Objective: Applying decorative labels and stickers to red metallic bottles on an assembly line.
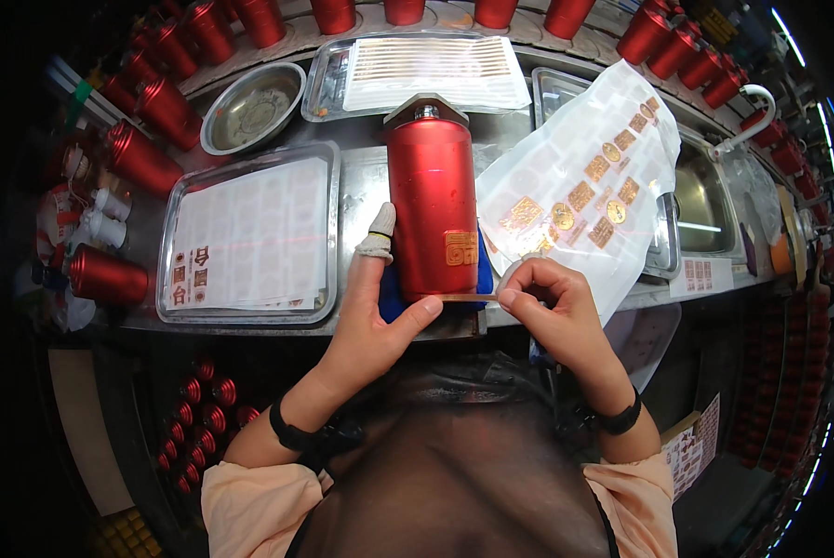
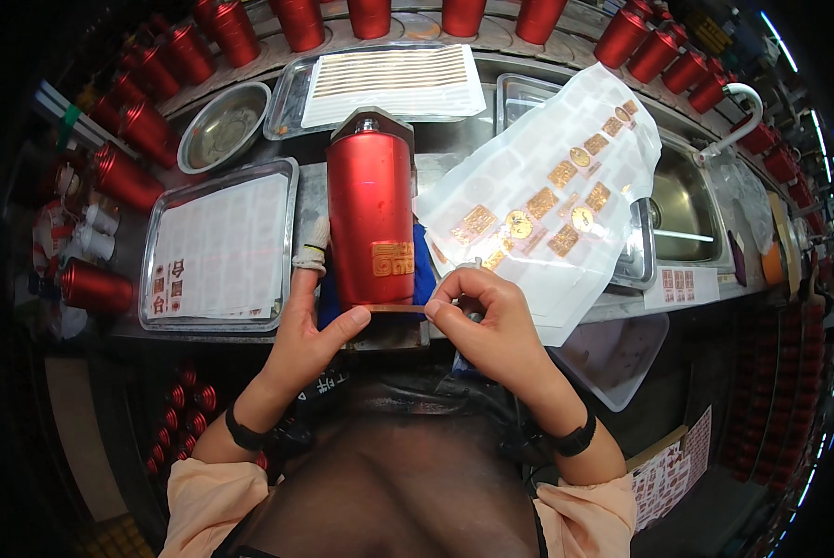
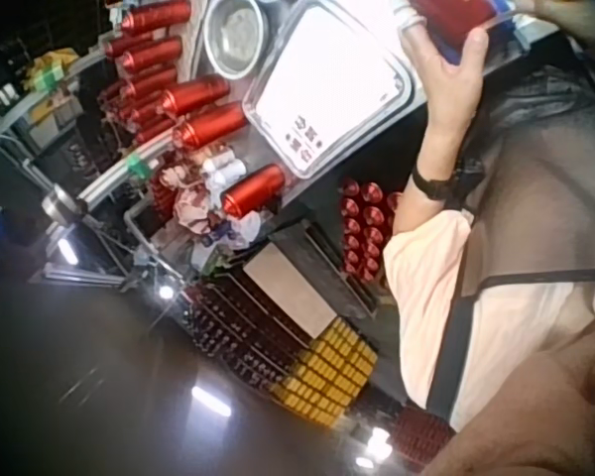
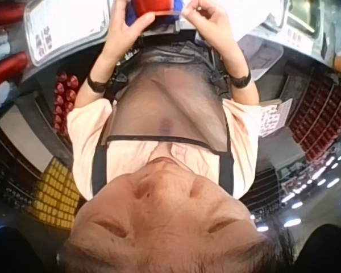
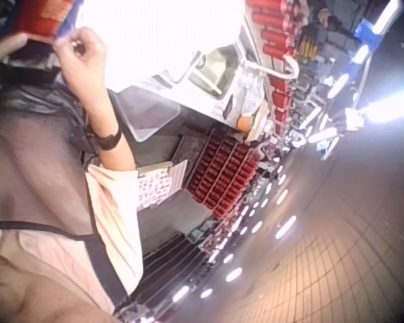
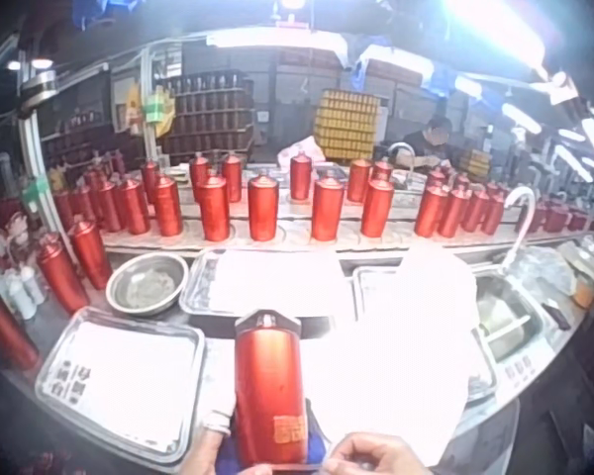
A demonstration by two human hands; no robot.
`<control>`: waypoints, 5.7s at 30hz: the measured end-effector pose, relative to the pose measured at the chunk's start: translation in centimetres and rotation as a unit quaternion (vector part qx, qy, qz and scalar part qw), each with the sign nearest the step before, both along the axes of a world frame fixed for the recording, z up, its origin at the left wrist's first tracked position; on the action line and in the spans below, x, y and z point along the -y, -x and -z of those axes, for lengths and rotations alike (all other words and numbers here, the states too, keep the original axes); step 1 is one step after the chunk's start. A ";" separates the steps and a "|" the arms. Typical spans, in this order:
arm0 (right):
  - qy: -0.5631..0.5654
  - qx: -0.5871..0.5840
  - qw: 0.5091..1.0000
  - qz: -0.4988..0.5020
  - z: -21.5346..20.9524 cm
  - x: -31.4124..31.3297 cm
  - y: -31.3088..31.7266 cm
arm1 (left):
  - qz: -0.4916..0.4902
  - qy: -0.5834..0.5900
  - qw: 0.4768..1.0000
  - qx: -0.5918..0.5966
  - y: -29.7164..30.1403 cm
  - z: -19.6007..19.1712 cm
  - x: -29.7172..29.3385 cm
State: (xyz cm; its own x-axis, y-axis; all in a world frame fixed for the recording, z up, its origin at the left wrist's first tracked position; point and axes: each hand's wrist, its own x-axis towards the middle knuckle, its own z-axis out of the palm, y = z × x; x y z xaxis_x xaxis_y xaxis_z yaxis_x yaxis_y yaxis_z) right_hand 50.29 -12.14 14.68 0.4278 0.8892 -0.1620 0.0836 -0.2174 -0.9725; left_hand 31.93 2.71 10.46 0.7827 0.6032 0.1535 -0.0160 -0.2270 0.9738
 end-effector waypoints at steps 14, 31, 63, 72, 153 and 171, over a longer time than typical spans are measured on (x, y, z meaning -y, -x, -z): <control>0.016 0.006 1.000 0.020 1.7 -0.2 -0.4 | -0.008 0.035 0.999 0.005 0.2 0.6 -0.2; 0.022 0.011 0.999 0.024 2.6 -0.4 -0.6 | -0.016 -0.021 0.999 -0.019 0.3 0.5 0.1; 0.010 0.008 1.000 0.006 2.8 -0.3 -0.8 | -0.024 -0.396 0.915 -0.065 3.1 -1.3 -0.3; 0.028 0.011 1.000 0.006 3.7 -0.9 -0.8 | 0.001 -0.490 0.871 -0.034 0.9 -2.8 -0.2; 0.010 0.082 0.995 -0.055 1.0 -1.1 -0.5 | -0.142 -0.354 0.916 0.120 0.4 3.1 -0.1; 0.031 0.056 0.997 -0.043 1.9 -1.3 -1.1 | -0.145 -0.355 0.914 0.132 -0.3 2.8 0.3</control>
